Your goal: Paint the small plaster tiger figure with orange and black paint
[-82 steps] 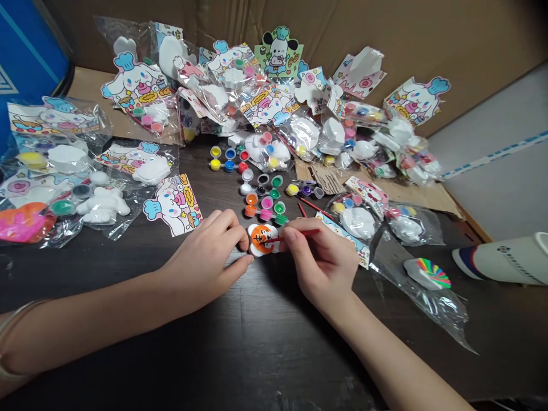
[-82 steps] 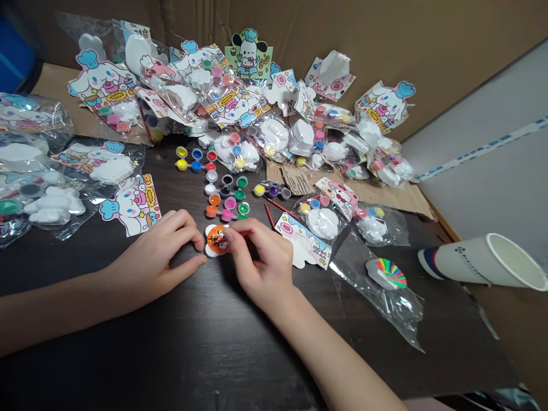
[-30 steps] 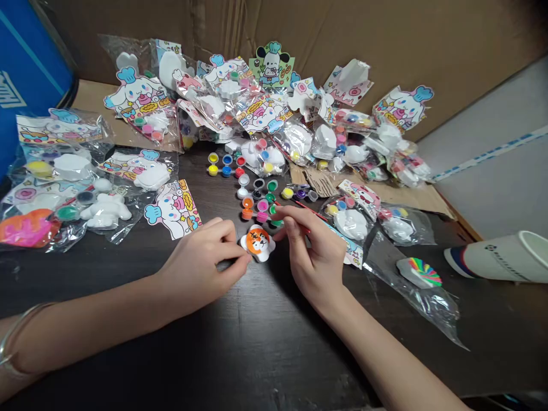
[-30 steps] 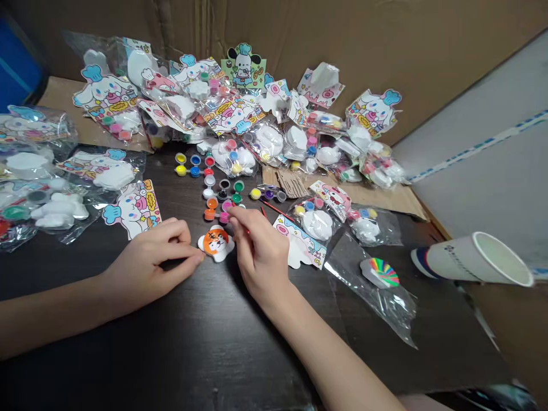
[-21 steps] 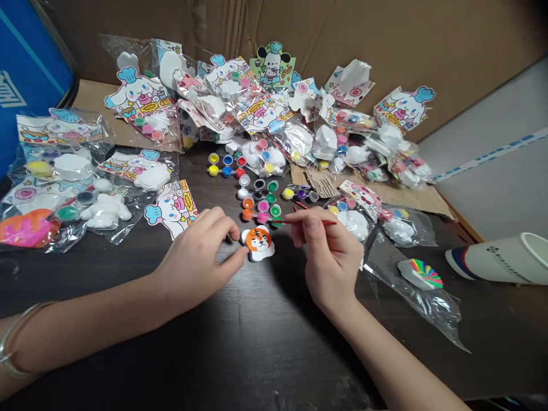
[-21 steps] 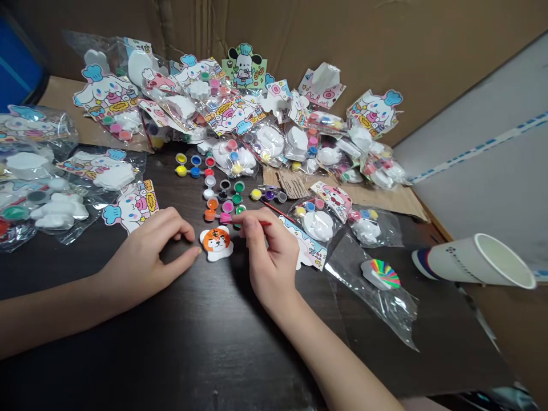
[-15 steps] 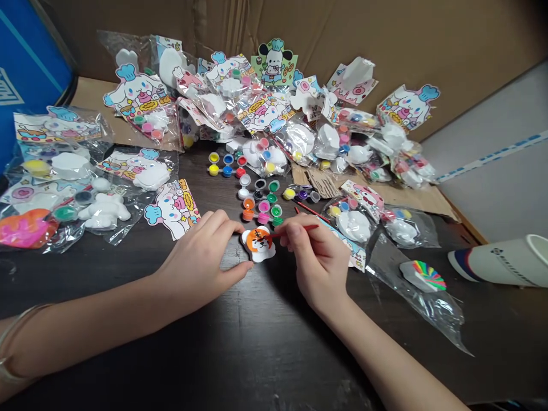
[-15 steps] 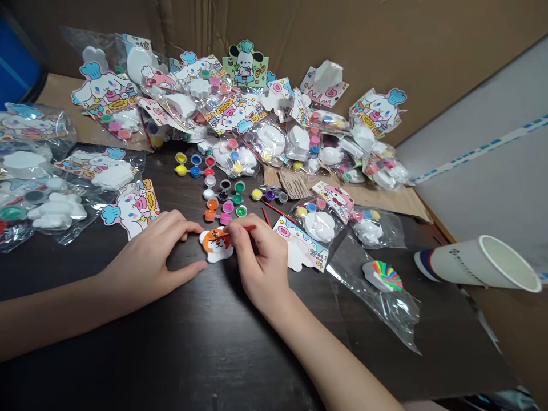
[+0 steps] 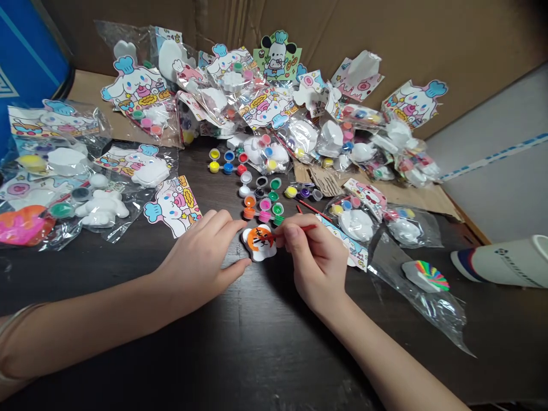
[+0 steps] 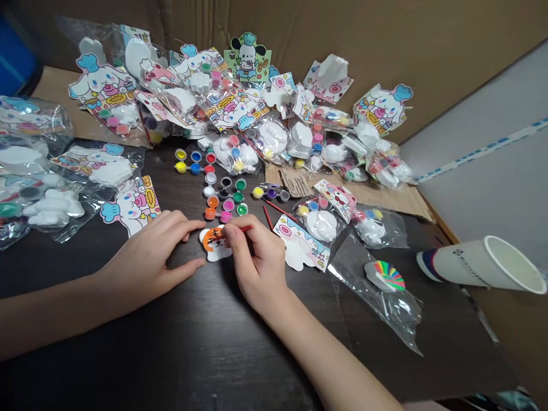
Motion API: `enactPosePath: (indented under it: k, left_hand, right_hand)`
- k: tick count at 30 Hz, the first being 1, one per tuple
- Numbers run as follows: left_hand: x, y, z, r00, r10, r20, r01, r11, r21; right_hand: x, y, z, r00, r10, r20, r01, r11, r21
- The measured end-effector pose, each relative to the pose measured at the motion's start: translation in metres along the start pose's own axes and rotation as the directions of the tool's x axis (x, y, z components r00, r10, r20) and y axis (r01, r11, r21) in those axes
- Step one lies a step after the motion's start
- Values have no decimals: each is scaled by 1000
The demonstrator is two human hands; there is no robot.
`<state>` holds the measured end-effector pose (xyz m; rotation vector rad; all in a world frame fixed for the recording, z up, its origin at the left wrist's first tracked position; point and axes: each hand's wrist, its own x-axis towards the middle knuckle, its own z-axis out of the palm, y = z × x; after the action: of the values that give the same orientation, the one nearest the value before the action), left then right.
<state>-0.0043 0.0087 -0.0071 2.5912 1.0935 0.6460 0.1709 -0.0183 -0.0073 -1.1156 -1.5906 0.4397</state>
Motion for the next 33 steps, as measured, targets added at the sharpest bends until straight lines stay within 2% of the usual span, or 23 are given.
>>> enactPosePath:
  k: [7,20,33]
  left_hand:
    - [0,0,0,1000,3,27,-3,1000,-7]
    - [0,0,0,998,3,56,-3,1000,0]
    - [0,0,-1,999,25,30,-24,1000,-15]
  right_hand:
    - [0,2,0,999,-19,28,19,1000,-11]
    - [2,-2,-1,990,-134,40,136,990,-46]
    - [1,-2,-2,985,-159,72,160,987,-8]
